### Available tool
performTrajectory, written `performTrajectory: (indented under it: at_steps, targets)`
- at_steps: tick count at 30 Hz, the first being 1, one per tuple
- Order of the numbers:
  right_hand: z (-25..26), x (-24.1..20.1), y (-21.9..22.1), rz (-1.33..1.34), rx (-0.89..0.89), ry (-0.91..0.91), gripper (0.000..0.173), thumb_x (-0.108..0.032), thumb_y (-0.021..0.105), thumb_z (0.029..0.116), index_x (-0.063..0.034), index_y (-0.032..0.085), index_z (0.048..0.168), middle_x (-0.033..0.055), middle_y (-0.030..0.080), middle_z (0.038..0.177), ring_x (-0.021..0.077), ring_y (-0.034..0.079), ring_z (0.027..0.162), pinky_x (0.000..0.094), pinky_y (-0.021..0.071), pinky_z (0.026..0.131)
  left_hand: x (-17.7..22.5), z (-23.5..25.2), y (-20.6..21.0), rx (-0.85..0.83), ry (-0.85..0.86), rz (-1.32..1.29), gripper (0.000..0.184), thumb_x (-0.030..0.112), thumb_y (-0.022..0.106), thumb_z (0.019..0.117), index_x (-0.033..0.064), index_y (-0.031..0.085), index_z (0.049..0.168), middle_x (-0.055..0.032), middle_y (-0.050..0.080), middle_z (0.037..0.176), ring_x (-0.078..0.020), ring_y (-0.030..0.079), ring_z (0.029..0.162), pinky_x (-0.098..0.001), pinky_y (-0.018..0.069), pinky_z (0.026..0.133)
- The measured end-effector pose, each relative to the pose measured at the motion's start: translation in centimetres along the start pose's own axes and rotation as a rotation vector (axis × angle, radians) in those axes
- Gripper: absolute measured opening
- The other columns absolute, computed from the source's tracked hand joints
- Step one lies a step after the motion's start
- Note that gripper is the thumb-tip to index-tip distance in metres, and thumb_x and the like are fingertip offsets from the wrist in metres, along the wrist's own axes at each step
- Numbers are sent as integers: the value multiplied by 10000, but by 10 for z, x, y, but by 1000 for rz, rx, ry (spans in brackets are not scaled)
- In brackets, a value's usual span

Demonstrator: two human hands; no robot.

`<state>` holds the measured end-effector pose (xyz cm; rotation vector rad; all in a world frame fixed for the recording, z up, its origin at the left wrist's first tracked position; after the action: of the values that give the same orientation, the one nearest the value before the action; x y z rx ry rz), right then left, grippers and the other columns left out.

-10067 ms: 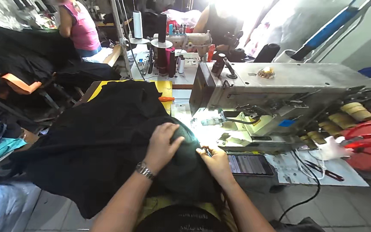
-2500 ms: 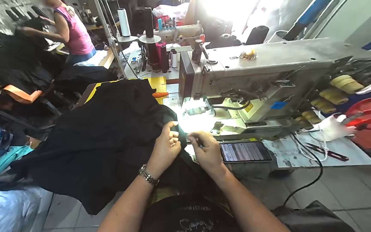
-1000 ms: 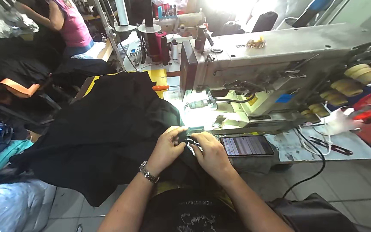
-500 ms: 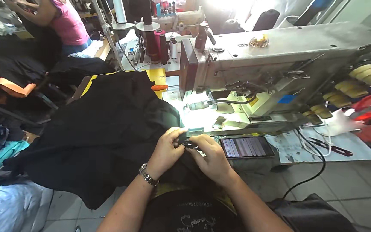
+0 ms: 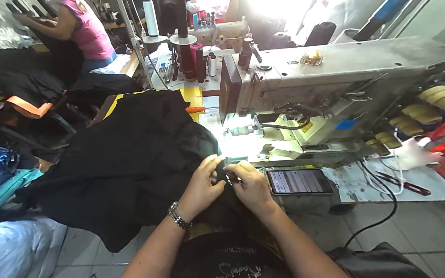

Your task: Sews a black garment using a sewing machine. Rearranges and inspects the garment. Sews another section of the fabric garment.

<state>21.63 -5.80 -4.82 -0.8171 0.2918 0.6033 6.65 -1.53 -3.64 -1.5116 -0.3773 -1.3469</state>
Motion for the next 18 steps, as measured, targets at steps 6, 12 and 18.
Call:
performTrajectory:
  at_steps: [6, 12, 18]
  targets:
    - [14, -7, -43, 121, 140, -33, 180, -167, 576, 1009, -63, 723, 1016, 59, 658, 867, 105, 614, 767, 238, 533, 692, -5, -14, -7, -6, -47, 32, 661, 68, 698, 870, 109, 515, 1504, -100, 468, 1505, -37, 589, 848, -169, 518, 720]
    - [11, -16, -38, 95, -16, 15, 163, -162, 629, 964, -117, 765, 1041, 43, 712, 936, 118, 671, 816, 272, 578, 719, -5, -19, -7, 21, -30, -8, 654, 61, 702, 871, 100, 518, 1498, -91, 479, 1496, -40, 591, 839, -175, 523, 710]
    - [-2, -17, -1, 97, -153, 25, 333, -58, 679, 905, -127, 719, 1229, 78, 727, 1164, 205, 733, 992, 392, 628, 791, 1, -22, -7, 27, -3, -43, 667, 59, 707, 867, 100, 512, 1504, -103, 473, 1500, -54, 611, 871, -190, 546, 731]
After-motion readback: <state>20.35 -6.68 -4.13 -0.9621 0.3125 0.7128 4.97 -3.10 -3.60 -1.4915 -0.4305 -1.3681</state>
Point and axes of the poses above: each hand's wrist, its own z-axis towards the middle knuckle, its own y-axis out of the palm, x = y × z, the point moved 5 cm from there along z, towards the middle knuckle
